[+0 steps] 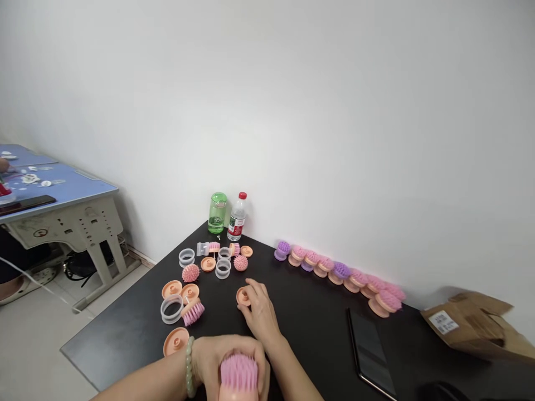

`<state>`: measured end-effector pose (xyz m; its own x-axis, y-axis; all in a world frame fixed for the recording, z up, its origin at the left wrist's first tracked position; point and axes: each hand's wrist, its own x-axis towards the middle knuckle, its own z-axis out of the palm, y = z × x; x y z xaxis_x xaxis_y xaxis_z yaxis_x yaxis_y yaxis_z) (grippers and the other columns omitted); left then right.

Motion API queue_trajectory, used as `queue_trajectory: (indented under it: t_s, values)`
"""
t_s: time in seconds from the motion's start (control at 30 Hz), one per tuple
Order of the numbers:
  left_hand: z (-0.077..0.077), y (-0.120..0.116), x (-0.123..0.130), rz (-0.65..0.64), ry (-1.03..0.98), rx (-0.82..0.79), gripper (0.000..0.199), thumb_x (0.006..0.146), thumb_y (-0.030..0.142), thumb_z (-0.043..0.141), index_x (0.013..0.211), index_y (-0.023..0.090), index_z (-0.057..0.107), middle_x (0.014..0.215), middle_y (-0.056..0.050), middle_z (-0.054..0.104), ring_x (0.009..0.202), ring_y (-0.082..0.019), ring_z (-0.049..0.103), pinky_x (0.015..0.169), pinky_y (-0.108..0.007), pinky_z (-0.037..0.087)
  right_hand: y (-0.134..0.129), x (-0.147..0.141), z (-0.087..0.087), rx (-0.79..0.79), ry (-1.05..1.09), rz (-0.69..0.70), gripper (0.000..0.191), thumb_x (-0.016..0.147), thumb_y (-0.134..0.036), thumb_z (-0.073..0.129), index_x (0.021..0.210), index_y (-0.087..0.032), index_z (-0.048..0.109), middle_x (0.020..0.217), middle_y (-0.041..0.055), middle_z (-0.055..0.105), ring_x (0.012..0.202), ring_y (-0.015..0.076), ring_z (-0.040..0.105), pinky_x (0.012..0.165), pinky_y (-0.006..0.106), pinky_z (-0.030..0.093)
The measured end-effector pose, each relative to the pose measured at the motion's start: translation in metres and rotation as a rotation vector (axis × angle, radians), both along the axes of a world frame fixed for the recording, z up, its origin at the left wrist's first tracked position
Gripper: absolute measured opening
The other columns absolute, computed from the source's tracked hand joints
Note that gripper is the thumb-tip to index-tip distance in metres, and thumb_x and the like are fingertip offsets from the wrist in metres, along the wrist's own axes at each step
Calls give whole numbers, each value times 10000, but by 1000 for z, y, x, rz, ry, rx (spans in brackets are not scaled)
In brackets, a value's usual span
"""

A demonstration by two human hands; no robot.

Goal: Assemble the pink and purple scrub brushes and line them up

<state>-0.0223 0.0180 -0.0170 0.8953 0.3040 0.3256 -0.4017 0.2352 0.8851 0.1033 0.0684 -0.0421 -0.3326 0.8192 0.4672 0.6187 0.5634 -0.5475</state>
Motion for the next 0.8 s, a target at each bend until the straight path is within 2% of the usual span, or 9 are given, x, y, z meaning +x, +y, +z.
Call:
queue_trajectory:
  t_s: [0.1, 0.2, 0.27, 0.33, 0.43, 0.5, 0.6, 0.7, 0.8]
  values:
    - [6, -7, -5, 82, -147, -206, 738, 276, 242, 990, 903, 164, 610, 830, -50, 685, 715, -184, 643, 685, -314, 513, -24, 15, 6, -67, 40, -9, 183, 721, -97, 618, 837, -238, 632, 933, 51, 698, 914, 263, 646, 809, 397, 559]
    - [14, -13, -6, 214, -178, -352, 690, 378, 242, 983, 956, 155, 616, 869, -63, 687, 741, -155, 638, 685, -252, 482, -48, 35, 14, -125, 109, -52, 60, 809, -192, 577, 843, -219, 618, 842, 38, 686, 798, 224, 670, 686, 320, 566]
    - [17, -14, -4, 330, -165, -438, 694, 453, 235, 971, 1039, 178, 603, 890, -42, 667, 783, -144, 630, 718, -241, 471, -62, 48, 20, -189, 190, -89, 116, 892, -292, 528, 894, -207, 607, 829, 37, 684, 744, 200, 688, 614, 273, 562]
    - [18, -13, -2, 455, -133, -480, 676, 510, 208, 953, 1075, 206, 581, 872, -9, 636, 782, -129, 609, 711, -231, 454, -74, 60, 25, -261, 278, -129, 187, 927, -366, 507, 931, -203, 599, 850, 40, 691, 745, 192, 704, 619, 260, 568]
    - [14, -9, 2, 606, -70, -464, 572, 556, 190, 929, 997, 206, 566, 827, 20, 592, 734, -106, 559, 671, -218, 419, -89, 70, 23, -223, 275, -235, 169, 821, -302, 623, 962, -209, 626, 949, 54, 704, 865, 224, 712, 773, 322, 582]
    - [10, -6, 4, 676, -10, -443, 542, 562, 201, 924, 957, 199, 553, 832, 22, 580, 740, -106, 539, 678, -223, 406, -95, 73, 17, -148, 213, -292, 302, 734, -217, 654, 1036, -220, 646, 1048, 61, 703, 973, 249, 699, 873, 365, 566]
    - [5, -4, 5, 753, 108, -369, 548, 552, 216, 924, 946, 193, 544, 838, 24, 567, 755, -114, 515, 691, -231, 392, -98, 76, 10, -133, 216, -319, 462, 719, -175, 642, 1176, -241, 620, 1181, 63, 683, 1103, 261, 667, 960, 394, 539]
    - [5, -4, 6, 759, 166, -292, 560, 560, 257, 922, 962, 195, 536, 838, 27, 556, 771, -122, 496, 700, -234, 379, -100, 75, 10, -154, 227, -315, 558, 692, -129, 684, 1230, -247, 597, 1183, 60, 677, 1116, 265, 660, 974, 401, 536]
    - [6, -7, 7, 701, 201, -244, 538, 606, 314, 902, 976, 196, 529, 851, 21, 551, 786, -131, 486, 713, -243, 377, -104, 70, 17, -166, 211, -281, 674, 623, -52, 758, 1245, -248, 591, 1081, 43, 675, 1022, 254, 681, 910, 377, 566]
